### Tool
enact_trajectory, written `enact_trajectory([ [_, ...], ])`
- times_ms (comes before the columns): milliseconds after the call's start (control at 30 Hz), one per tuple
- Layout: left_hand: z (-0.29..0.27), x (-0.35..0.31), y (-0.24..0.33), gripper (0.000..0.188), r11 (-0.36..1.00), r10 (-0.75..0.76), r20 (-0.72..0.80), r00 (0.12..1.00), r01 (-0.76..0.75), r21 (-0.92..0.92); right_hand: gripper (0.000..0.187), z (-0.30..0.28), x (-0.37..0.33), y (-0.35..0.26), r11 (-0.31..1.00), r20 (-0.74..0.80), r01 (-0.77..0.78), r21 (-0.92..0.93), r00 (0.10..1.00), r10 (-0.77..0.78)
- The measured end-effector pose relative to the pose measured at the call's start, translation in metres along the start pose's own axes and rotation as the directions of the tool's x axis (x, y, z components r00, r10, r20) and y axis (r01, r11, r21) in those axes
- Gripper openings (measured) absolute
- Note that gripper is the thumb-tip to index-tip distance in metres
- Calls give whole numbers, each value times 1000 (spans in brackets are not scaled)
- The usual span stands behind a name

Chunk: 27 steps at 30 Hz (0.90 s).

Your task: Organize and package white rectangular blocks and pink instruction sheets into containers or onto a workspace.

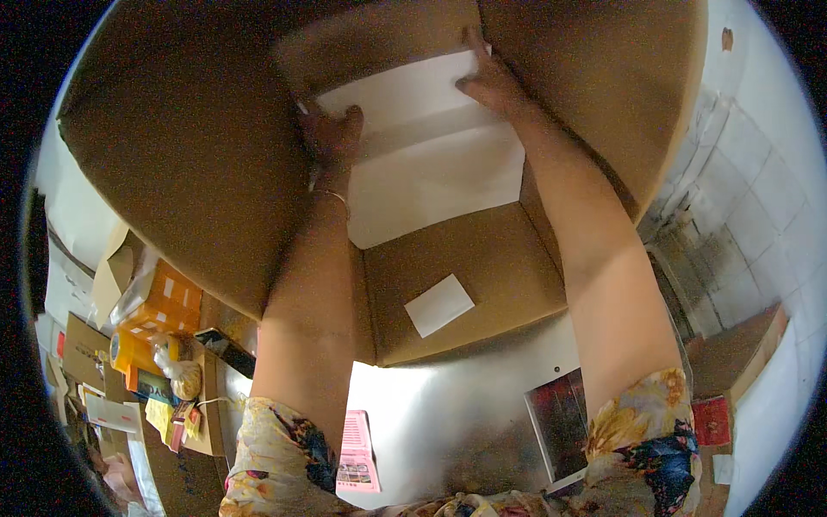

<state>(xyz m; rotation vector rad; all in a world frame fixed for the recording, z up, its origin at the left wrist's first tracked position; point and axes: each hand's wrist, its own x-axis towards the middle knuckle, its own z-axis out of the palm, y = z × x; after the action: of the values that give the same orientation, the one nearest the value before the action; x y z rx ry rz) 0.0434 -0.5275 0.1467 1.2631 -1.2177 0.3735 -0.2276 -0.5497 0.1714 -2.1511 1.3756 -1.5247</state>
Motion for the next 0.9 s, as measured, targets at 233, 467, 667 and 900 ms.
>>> enact_trajectory([
  [233, -7, 1, 8, 81, 992, -79, 195, 978, 58, 110, 83, 12, 8, 14, 991, -27, -16, -135, 1000, 12],
  [467, -14, -7, 23, 74, 996, -77, 60, 995, 74, 53, 71, 16, -9, 14, 988, -128, 143, 58, 983, -135],
  [667, -42, -13, 64, 72, 999, 41, -134, 990, -44, -25, 68, -9, -34, -24, 992, -332, 110, 63, 940, -83],
  [900, -117, -56, 108, 73, 990, 28, -170, 985, -52, -135, 66, -67, -101, -79, 987, -339, 153, -39, 928, -158],
])
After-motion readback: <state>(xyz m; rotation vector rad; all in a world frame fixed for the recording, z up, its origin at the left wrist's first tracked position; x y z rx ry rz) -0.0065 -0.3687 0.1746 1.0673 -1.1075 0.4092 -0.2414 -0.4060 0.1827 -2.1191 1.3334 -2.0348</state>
